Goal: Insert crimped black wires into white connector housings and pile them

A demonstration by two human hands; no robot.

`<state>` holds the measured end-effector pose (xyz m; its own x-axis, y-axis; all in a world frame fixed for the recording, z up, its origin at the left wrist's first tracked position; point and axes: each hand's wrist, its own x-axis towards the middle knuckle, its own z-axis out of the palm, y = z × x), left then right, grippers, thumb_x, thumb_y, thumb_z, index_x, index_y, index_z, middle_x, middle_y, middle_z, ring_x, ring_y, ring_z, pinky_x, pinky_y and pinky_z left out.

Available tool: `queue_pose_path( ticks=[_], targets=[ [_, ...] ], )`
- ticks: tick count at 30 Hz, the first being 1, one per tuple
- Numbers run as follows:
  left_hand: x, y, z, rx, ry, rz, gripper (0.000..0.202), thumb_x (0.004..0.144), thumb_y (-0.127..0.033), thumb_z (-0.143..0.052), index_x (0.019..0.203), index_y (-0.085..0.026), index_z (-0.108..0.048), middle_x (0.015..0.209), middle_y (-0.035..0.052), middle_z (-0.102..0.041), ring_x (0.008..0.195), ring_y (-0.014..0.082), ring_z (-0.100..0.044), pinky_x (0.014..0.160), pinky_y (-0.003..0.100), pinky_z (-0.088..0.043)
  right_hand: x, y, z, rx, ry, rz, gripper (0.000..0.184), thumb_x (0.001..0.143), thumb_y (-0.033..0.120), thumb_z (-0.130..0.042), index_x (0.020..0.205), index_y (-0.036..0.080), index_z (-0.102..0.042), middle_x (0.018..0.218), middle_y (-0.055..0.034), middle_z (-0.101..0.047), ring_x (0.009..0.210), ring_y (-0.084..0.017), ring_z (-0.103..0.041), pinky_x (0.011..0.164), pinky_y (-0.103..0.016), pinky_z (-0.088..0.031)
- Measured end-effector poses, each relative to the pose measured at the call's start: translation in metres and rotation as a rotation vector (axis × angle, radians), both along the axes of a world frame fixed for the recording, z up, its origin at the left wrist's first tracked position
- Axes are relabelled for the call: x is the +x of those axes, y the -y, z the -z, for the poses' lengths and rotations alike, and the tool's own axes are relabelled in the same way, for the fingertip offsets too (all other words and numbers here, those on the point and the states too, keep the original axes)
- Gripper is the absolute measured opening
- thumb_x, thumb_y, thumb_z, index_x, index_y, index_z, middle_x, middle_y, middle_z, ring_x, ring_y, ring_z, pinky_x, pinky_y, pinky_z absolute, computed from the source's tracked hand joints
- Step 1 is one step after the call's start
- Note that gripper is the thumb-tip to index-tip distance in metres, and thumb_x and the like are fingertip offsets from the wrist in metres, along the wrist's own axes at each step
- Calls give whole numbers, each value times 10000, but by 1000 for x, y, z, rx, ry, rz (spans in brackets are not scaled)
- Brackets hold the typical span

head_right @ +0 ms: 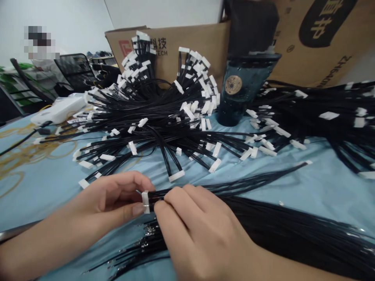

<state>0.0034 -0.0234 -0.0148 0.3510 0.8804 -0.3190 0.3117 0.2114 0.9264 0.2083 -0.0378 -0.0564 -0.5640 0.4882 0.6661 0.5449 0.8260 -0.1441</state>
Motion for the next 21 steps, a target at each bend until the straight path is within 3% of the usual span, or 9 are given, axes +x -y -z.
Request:
queue_pose_path(
  ticks=[8, 15, 21],
  targets=[
    [1, 0, -1, -19, -33, 4, 107, 812, -278, -629, 901, -223, -606, 787, -23, -615, 779, 190, -566, 685, 313, -404, 0, 0, -24, 100, 160, 1, 463, 896, 1, -320, 676, 163, -693, 611, -83, -623, 587, -227, -654, 562, -383, -525],
    [2, 1, -3, -41, -32, -34, 166, 742, -290, -663, 875, -209, -605, 745, -19, -605, 749, 193, -554, 671, 310, -414, 1, -1, -21, 71, 222, -38, 424, 897, 1, -352, 799, 146, -738, 730, -108, -705, 679, -244, -692, 608, -397, -565],
    [-2, 4, -1, -50, -3, -20, 158, 760, -277, -665, 897, -219, -611, 758, -24, -617, 749, 187, -549, 693, 314, -429, 4, 4, -32, 86, 237, -32, 408, 908, 13, -376, 816, 155, -748, 690, -87, -703, 602, -229, -672, 550, -376, -550]
  ],
)
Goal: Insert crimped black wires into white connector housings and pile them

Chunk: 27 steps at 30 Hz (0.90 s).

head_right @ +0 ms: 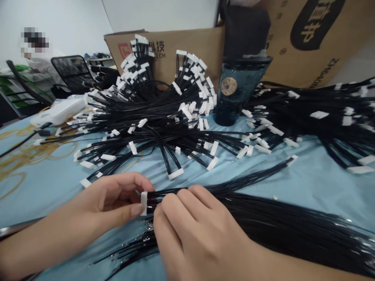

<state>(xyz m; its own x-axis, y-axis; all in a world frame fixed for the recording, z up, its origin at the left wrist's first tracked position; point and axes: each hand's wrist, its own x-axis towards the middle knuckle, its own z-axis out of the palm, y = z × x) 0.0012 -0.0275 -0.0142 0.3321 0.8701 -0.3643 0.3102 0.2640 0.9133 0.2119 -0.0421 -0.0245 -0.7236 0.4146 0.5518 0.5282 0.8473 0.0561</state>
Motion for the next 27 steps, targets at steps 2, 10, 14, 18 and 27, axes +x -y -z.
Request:
queue_pose_path(
  ticks=[2, 10, 14, 18, 27],
  targets=[
    [-1, 0, 2, -1, -1, -1, 159, 772, -287, -664, 909, -221, -614, 757, -26, -614, 745, 187, -547, 684, 312, -423, 0, 0, 0, -5, -26, 13, 386, 911, 14, -402, 827, 167, -746, 676, -74, -696, 597, -224, -669, 559, -367, -554],
    [-3, -3, 7, 25, 29, 20, 150, 795, -276, -662, 927, -219, -618, 758, -29, -609, 742, 182, -544, 694, 318, -424, -12, -7, 27, -78, -157, -7, 389, 918, -2, -388, 835, 114, -749, 687, -75, -655, 633, -198, -630, 628, -353, -550],
    [-4, 0, 7, 72, -3, 15, 125, 815, -277, -656, 923, -219, -631, 778, -21, -631, 753, 185, -566, 700, 319, -433, -16, -8, 29, -76, -239, -26, 353, 881, -25, -417, 840, 87, -749, 667, -75, -639, 577, -174, -573, 546, -312, -503],
    [-3, 2, 7, 82, -30, -32, 183, 765, -299, -708, 917, -217, -649, 769, -16, -651, 743, 194, -596, 674, 310, -441, -16, -9, 27, -32, -277, -41, 355, 892, -30, -410, 776, 104, -717, 698, -87, -651, 612, -178, -601, 588, -306, -516],
    [2, -3, 1, 108, -53, 2, 137, 734, -239, -695, 861, -206, -655, 715, -38, -613, 683, 169, -566, 625, 279, -422, -19, -9, 32, -5, -278, -32, 354, 881, -40, -395, 805, 101, -711, 636, -58, -594, 570, -170, -532, 562, -287, -491]
  ],
)
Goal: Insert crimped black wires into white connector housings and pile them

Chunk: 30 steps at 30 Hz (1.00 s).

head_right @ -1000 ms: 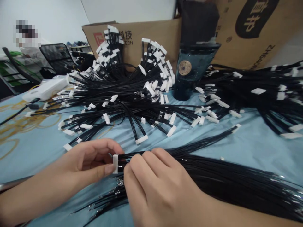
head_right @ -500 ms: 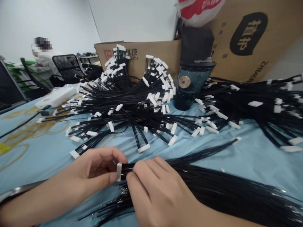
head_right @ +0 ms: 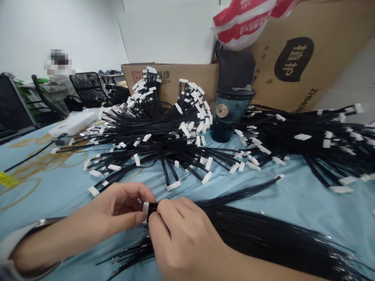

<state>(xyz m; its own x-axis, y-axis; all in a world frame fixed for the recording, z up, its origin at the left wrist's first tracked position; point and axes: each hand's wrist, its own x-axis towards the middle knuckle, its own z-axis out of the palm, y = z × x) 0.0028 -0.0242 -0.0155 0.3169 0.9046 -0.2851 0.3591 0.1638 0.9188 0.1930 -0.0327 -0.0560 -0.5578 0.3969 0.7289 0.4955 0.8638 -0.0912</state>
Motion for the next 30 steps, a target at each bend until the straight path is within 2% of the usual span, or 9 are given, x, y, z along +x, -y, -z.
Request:
queue_pose_path(
  ticks=[4, 7, 10, 15, 21, 27, 30],
  targets=[
    [0, -5, -3, -40, 44, 62, 111, 746, -195, -688, 848, -201, -645, 749, -32, -634, 717, 172, -582, 684, 291, -446, 3, 0, -17, -10, 39, -8, 369, 866, -46, -378, 801, 127, -698, 698, -69, -610, 637, -174, -568, 594, -285, -497],
    [0, -7, -3, -85, 115, 83, 129, 717, -154, -701, 820, -203, -642, 749, -40, -644, 721, 166, -589, 705, 287, -448, 9, 1, -28, -28, 195, -21, 326, 816, -45, -410, 727, 178, -630, 694, -43, -582, 602, -168, -551, 538, -280, -467],
    [-1, -7, -2, -80, 128, 77, 137, 706, -147, -713, 804, -208, -639, 712, -59, -629, 674, 146, -565, 664, 266, -425, 16, 1, -28, -70, 340, -2, 255, 723, -20, -484, 715, 213, -589, 696, -26, -596, 605, -188, -591, 508, -294, -484],
    [-2, -8, -3, -125, 101, 48, 147, 720, -166, -711, 828, -213, -623, 706, -71, -619, 660, 137, -553, 635, 253, -406, 26, -5, -25, -188, 376, -15, 274, 610, -30, -501, 682, 230, -548, 695, -6, -611, 602, -166, -604, 521, -262, -503],
    [-2, -10, -7, -209, 187, 38, 170, 681, -154, -705, 814, -208, -614, 662, -96, -599, 618, 105, -504, 580, 221, -357, 22, -10, -32, -170, 304, 24, 310, 669, -51, -443, 740, 211, -593, 666, 3, -614, 561, -161, -591, 527, -285, -476],
    [-2, -10, -6, -205, 207, 35, 166, 703, -202, -750, 823, -200, -635, 656, -86, -613, 611, 103, -495, 580, 223, -362, 23, -13, -37, -328, 279, 108, 214, 792, 41, -471, 740, 219, -577, 663, 10, -600, 548, -160, -587, 501, -274, -489],
    [-2, -10, -5, -232, 224, 7, 204, 692, -192, -765, 844, -195, -630, 705, -68, -637, 660, 118, -543, 622, 233, -397, 24, -15, -41, -359, 258, 81, 199, 850, 96, -491, 712, 226, -552, 641, 25, -591, 513, -139, -565, 448, -252, -455]
  ],
)
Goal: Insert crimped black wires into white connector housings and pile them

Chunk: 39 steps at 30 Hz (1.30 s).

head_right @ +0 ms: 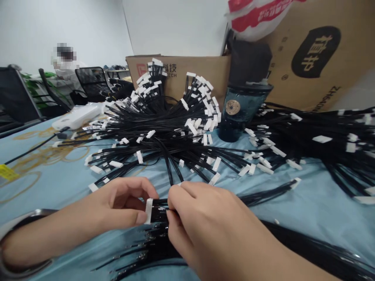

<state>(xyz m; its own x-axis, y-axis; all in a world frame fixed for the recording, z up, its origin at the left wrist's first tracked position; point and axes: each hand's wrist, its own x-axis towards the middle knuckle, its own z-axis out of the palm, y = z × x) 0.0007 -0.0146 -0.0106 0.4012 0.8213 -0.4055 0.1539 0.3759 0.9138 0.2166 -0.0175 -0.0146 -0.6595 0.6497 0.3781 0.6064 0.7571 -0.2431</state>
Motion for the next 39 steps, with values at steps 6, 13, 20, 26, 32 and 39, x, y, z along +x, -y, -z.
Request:
queue_pose_path(
  ticks=[6, 13, 20, 26, 32, 39],
  targets=[
    [1, 1, 0, -25, -3, 13, 216, 714, -236, -780, 865, -190, -632, 749, -44, -656, 703, 135, -555, 638, 242, -395, 4, -5, -3, -32, 55, -13, 215, 852, 95, -519, 685, 227, -552, 602, 35, -591, 465, -128, -550, 404, -242, -422],
    [-1, 3, 1, -16, -23, -2, 191, 718, -204, -747, 868, -204, -628, 714, -74, -619, 664, 118, -526, 621, 239, -375, 2, -9, -4, -108, 47, -34, 218, 859, 83, -517, 696, 219, -566, 631, 31, -619, 503, -121, -585, 437, -227, -445],
    [-3, 4, 3, 6, -34, 13, 161, 748, -195, -726, 884, -219, -643, 756, -67, -636, 701, 130, -544, 647, 255, -387, 1, -6, -4, -207, 39, -45, 237, 868, 71, -505, 692, 218, -563, 635, 39, -623, 505, -102, -565, 439, -206, -425],
    [-3, 4, 3, 4, -58, 19, 204, 725, -222, -734, 903, -212, -634, 776, -52, -636, 720, 147, -550, 656, 270, -388, -2, -6, -8, -315, 37, -3, 235, 885, 94, -523, 686, 217, -535, 644, 40, -621, 525, -99, -561, 455, -199, -418],
    [-2, 2, 3, 16, -122, 19, 231, 707, -251, -728, 910, -209, -626, 776, -40, -627, 707, 157, -534, 640, 281, -380, -4, -5, -17, -481, -37, 47, 256, 902, 126, -519, 665, 223, -521, 609, 57, -610, 508, -88, -549, 450, -179, -405],
    [-1, 2, -1, 25, -138, 5, 220, 698, -256, -731, 889, -210, -632, 754, -39, -623, 692, 160, -537, 637, 284, -384, -5, -1, -10, -471, -42, 59, 268, 900, 131, -524, 649, 225, -518, 619, 45, -615, 519, -98, -552, 449, -179, -415]
  ],
)
